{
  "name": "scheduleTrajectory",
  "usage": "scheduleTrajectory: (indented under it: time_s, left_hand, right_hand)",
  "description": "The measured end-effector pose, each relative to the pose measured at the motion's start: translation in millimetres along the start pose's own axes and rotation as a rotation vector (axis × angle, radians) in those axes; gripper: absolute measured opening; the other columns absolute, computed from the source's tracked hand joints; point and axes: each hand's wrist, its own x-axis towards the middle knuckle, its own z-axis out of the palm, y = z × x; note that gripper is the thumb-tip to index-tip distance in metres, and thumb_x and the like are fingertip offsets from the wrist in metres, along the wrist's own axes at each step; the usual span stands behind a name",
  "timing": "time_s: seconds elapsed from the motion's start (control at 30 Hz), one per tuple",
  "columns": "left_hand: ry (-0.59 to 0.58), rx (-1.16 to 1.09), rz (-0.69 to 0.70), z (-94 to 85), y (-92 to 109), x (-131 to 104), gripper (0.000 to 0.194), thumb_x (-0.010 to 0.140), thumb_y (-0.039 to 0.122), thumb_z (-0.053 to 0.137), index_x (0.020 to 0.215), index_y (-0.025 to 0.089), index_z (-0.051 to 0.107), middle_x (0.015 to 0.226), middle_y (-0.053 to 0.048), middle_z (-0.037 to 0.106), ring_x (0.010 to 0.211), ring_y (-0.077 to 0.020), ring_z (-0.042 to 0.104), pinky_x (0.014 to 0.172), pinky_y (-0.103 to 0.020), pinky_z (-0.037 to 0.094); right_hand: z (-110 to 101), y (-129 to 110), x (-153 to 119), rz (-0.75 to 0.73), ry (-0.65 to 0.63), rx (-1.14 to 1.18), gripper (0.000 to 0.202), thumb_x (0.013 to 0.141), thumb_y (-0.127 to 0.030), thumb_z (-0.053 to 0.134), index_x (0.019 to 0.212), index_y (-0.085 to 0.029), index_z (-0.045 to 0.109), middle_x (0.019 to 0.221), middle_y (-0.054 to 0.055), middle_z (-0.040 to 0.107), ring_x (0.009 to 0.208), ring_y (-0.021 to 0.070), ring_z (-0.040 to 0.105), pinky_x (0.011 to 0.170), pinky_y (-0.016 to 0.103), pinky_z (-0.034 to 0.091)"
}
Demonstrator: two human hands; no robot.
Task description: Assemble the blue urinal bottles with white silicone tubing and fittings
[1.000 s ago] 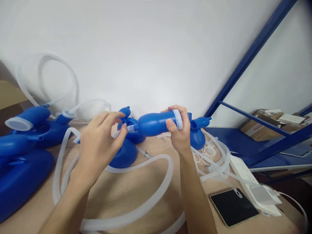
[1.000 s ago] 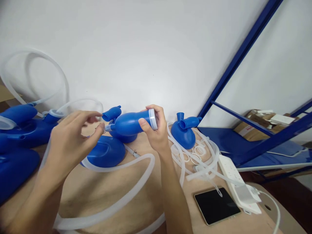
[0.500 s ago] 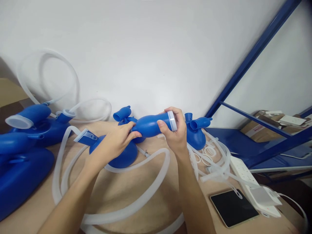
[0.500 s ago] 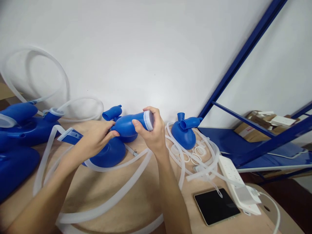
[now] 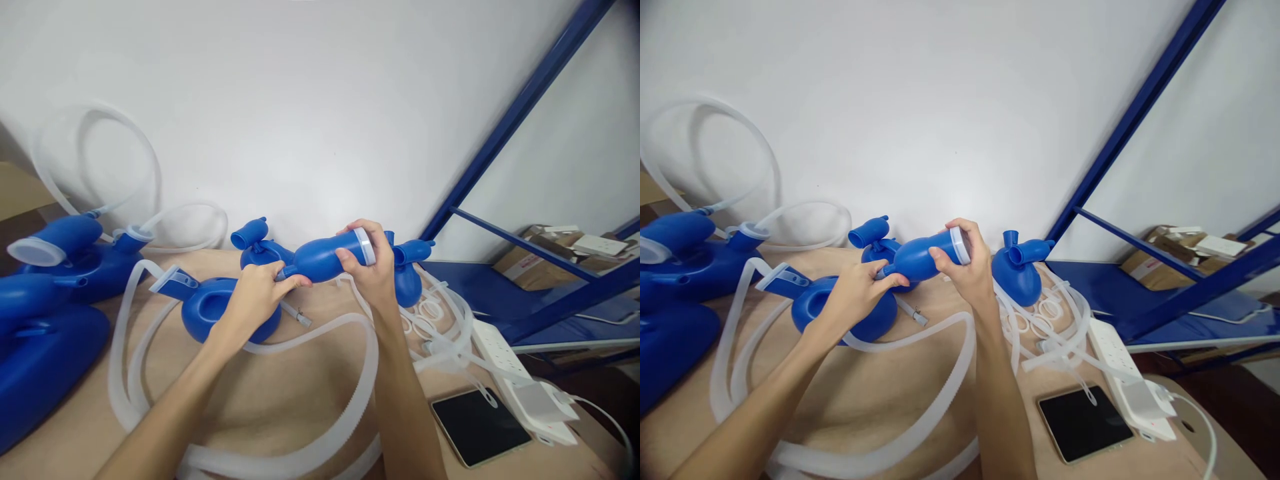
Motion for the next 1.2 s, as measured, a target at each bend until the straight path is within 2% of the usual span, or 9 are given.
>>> scheduleTrajectory:
  time_s: [0.1, 0.2, 0.3, 0.37, 0.47, 0.6, 0.8, 0.93, 1.2]
  left_hand:
    - [0.048, -0.03, -0.081, -8.1, -8.3, 3.2, 0.062, 0.089, 0.067, 0.065, 0.056, 0.024, 0.034, 0.052, 0.003, 0.036, 0.056, -0.0153, 0.035, 0.058, -0.032, 0.026]
    - [0.037, -0.113, -0.024, -28.3, -5.0, 1.3, 0.055, 0.094, 0.064, 0.057, 0.062, 0.022, 0.043, 0.059, 0.003, 0.041, 0.058, -0.0146, 0.038, 0.058, -0.03, 0.031]
    - [0.023, -0.181, 0.035, -47.5, 7.2, -5.9, 0.043, 0.094, 0.063, 0.059, 0.099, 0.021, 0.066, 0.073, 0.002, 0.056, 0.059, -0.0147, 0.046, 0.057, -0.028, 0.037]
    - [-0.046, -0.176, 0.108, -54.0, 14.0, -11.0, 0.059, 0.09, 0.066, 0.065, 0.131, 0.024, 0.064, 0.092, -0.002, 0.066, 0.07, -0.0184, 0.058, 0.059, -0.028, 0.043]
    - [-0.136, -0.044, 0.238, -54.4, 17.3, -15.7, 0.086, 0.078, 0.07, 0.079, 0.15, 0.028, 0.058, 0.127, -0.009, 0.069, 0.103, -0.0304, 0.069, 0.08, -0.036, 0.056]
    - [-0.114, 0.099, 0.29, -49.6, 11.3, -15.8, 0.084, 0.073, 0.069, 0.082, 0.143, 0.024, 0.064, 0.136, -0.012, 0.073, 0.122, -0.04, 0.067, 0.102, -0.049, 0.055]
    - [0.044, 0.168, 0.387, -43.2, 13.1, -16.0, 0.063, 0.074, 0.051, 0.079, 0.127, 0.018, 0.068, 0.123, -0.012, 0.079, 0.106, -0.0357, 0.075, 0.094, -0.045, 0.06]
    - [0.11, 0.168, 0.543, -40.2, 23.0, -18.7, 0.052, 0.076, 0.039, 0.075, 0.122, 0.015, 0.068, 0.116, -0.011, 0.081, 0.1, -0.0308, 0.077, 0.086, -0.039, 0.062]
    - [0.091, 0.145, 0.528, -36.9, 22.4, -17.3, 0.054, 0.077, 0.043, 0.076, 0.118, 0.009, 0.074, 0.105, -0.014, 0.082, 0.091, -0.0306, 0.078, 0.08, -0.04, 0.062]
  right_hand:
    - [-14.5, -12.5, -0.3, -0.167, 0.209, -0.036, 0.038, 0.083, -0.049, 0.083, 0.108, -0.028, 0.063, 0.104, 0.004, 0.069, 0.101, 0.0275, 0.067, 0.098, 0.048, 0.053]
    - [-32.5, -21.2, 0.1, -0.206, 0.32, 0.08, 0.038, 0.088, -0.058, 0.075, 0.112, -0.031, 0.063, 0.103, 0.004, 0.069, 0.097, 0.0275, 0.07, 0.093, 0.048, 0.055]
    - [-35.8, -24.0, 0.0, -0.075, 0.058, 0.071, 0.037, 0.088, -0.053, 0.077, 0.114, -0.03, 0.064, 0.104, 0.004, 0.07, 0.096, 0.0267, 0.07, 0.087, 0.045, 0.057]
    - [-25.1, -25.9, -1.9, 0.037, -0.178, 0.048, 0.039, 0.086, -0.05, 0.08, 0.116, -0.029, 0.064, 0.107, 0.004, 0.071, 0.096, 0.0258, 0.07, 0.088, 0.044, 0.059]
    - [1.4, -29.8, -7.1, 0.101, -0.362, 0.13, 0.045, 0.088, -0.054, 0.078, 0.122, -0.029, 0.061, 0.116, 0.005, 0.072, 0.103, 0.0253, 0.07, 0.094, 0.044, 0.059]
    - [25.5, -33.8, -12.1, 0.055, -0.422, 0.241, 0.052, 0.096, -0.06, 0.067, 0.136, -0.029, 0.058, 0.127, 0.006, 0.072, 0.115, 0.0253, 0.071, 0.1, 0.042, 0.058]
    - [27.7, -34.7, -16.2, -0.132, -0.196, -0.186, 0.043, 0.106, -0.052, 0.051, 0.131, -0.024, 0.072, 0.122, 0.009, 0.079, 0.107, 0.0249, 0.076, 0.093, 0.036, 0.06]
    - [26.8, -28.9, -20.3, -0.299, -0.104, -0.253, 0.047, 0.111, -0.044, 0.042, 0.128, -0.016, 0.075, 0.115, 0.011, 0.083, 0.098, 0.0221, 0.08, 0.088, 0.03, 0.061]
    - [29.6, -20.4, -19.4, -0.174, -0.084, -0.107, 0.041, 0.107, -0.039, 0.048, 0.121, -0.019, 0.08, 0.108, 0.007, 0.085, 0.091, 0.0211, 0.082, 0.082, 0.03, 0.063]
